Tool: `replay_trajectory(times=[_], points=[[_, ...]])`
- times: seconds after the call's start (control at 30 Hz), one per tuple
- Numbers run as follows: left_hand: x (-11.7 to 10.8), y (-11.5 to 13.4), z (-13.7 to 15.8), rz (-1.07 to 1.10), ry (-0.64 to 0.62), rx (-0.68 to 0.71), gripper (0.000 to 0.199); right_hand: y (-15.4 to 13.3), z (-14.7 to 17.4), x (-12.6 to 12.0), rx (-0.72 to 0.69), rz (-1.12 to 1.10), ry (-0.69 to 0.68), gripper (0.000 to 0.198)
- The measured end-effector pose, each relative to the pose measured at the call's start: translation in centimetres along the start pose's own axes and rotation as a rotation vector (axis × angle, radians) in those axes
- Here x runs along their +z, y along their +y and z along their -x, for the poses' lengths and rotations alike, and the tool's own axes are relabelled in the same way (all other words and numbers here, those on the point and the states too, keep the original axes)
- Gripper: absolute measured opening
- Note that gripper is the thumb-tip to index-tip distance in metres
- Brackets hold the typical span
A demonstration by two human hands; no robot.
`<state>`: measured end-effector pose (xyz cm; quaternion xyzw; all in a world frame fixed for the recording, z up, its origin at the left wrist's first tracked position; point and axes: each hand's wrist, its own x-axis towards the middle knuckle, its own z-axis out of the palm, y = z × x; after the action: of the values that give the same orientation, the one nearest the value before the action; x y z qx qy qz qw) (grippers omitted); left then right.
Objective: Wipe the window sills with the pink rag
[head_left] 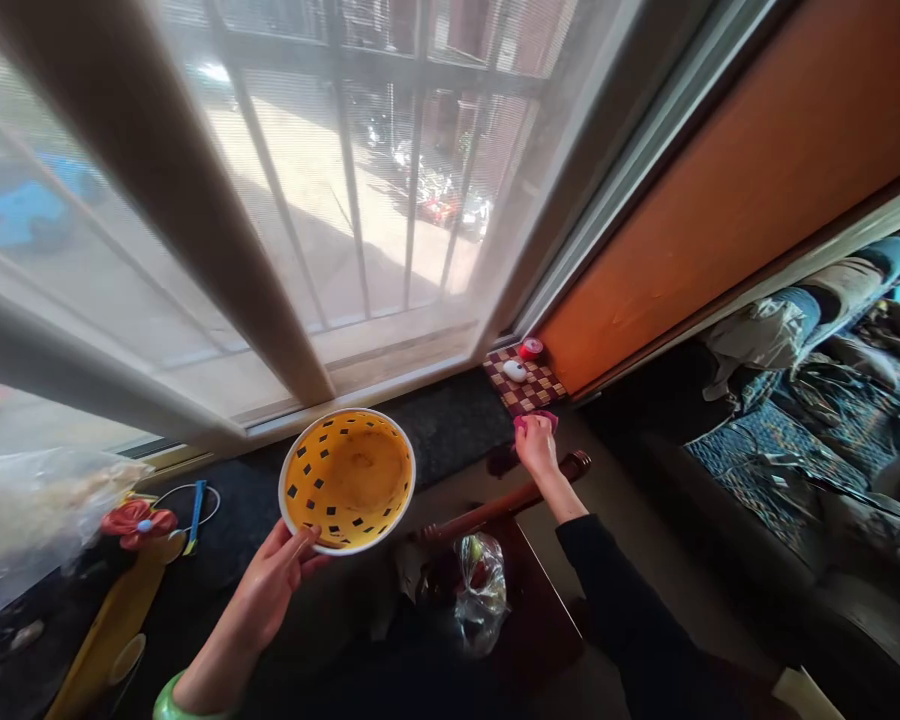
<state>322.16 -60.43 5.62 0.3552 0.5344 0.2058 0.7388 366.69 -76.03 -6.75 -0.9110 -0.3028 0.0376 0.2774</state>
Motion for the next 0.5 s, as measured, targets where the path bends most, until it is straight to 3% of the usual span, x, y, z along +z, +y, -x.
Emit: replay_trajectory(times=[0.13, 0.23, 0.3, 0.37, 0.5], points=[[-1.4, 0.1, 1.4, 0.029, 0.041, 0.022, 0.050, -3.8, 2.5, 1.0, -0.123, -0.083, -0.180, 0.029], [-2.6, 0.2, 2.5, 0.071, 0.102, 0.037, 0.050, -6.6, 2.6, 1.2, -0.270, -0.230, -0.279, 0.034], [-3.3, 0.2, 3.2, 0.101, 0.136, 0.043, 0.053, -7.9, 1.9, 1.8, -0.357, -0.247, -0.177, 0.043], [-4.1, 0.0, 3.8, 0.127, 0.157, 0.050, 0.055, -8.9, 0.9, 3.2, -0.375, -0.124, -0.020, 0.058], [-5.8, -1.0, 4.8, 0.165, 0.179, 0.062, 0.061, -11.3, 1.1, 8.5, -0.372, 0.078, 0.085, 0.084]])
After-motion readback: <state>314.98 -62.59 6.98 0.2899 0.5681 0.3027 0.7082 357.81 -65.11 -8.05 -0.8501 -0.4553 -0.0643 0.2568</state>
